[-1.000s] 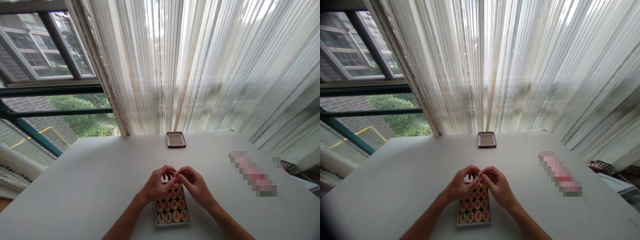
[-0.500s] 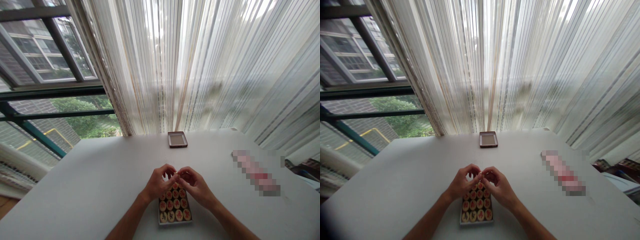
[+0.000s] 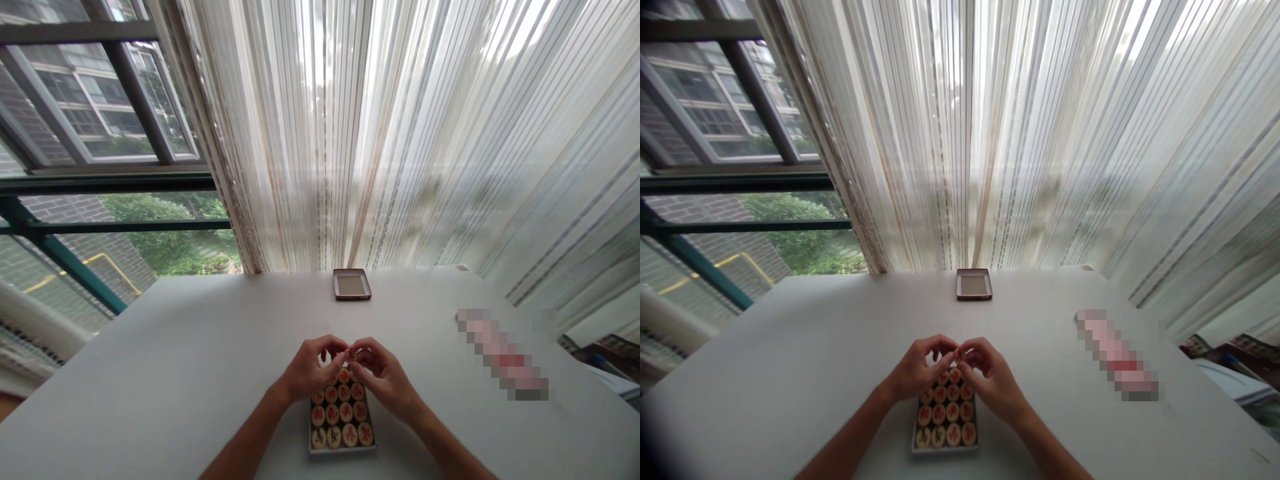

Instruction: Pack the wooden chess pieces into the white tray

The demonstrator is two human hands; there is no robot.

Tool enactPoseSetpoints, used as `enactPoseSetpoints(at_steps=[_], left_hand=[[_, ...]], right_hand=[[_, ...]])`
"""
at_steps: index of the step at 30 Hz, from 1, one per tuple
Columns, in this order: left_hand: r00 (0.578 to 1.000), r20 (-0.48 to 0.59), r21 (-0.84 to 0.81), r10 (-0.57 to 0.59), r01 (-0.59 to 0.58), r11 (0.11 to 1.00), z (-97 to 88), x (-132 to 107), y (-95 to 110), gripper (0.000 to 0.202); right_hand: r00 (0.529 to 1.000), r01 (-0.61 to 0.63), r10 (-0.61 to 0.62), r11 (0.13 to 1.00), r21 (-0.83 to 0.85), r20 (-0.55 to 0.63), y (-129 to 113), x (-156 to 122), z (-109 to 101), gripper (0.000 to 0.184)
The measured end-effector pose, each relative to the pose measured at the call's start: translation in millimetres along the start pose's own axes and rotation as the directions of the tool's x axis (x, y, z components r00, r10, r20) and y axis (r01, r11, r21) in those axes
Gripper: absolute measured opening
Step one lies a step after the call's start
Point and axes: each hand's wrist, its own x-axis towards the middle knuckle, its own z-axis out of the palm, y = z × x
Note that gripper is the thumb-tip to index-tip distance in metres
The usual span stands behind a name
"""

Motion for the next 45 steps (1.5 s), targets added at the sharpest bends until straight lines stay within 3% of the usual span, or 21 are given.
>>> enactPoseSetpoints(at_steps=[11, 19, 30, 38, 40, 45], left_hand=[[1.0, -0.004, 0.019, -0.004, 0.004, 1.0, -1.9, 1, -6, 0.018], [1.0, 0.005, 0.002, -0.011, 0.011, 1.0, 2.2, 1, -5, 0.021], [0.999, 0.008, 0.0, -0.038, 0.038, 0.999, 0.9, 1, -4, 0.024], [0.99, 0.129, 0.13, -0.053, 0.036, 0.991, -23.4, 0, -9, 0.023], [0.985, 0.166, 0.15, -0.037, 0.012, 0.989, -30.3, -2, -12, 0.031], [0.946, 0.321, 0.168, -0.037, -0.018, 0.986, -34.7, -7, -21, 0.077]], right_hand=[[0.993, -0.027, 0.032, 0.999, 0.039, -0.115, -6, 5, -6, 0.024], [0.997, -0.041, 0.047, 0.994, 0.101, -0.058, -6, 5, -4, 0.022], [0.999, -0.032, 0.032, 0.999, -0.001, 0.016, -9, 2, -2, 0.024], [0.988, -0.136, 0.145, 0.982, -0.134, 0.055, -26, -9, -3, 0.024], [0.982, -0.154, 0.168, 0.979, -0.134, 0.092, -32, -18, 3, 0.022], [0.979, -0.1, 0.132, 0.976, -0.195, 0.157, -44, -38, 19, 0.015]])
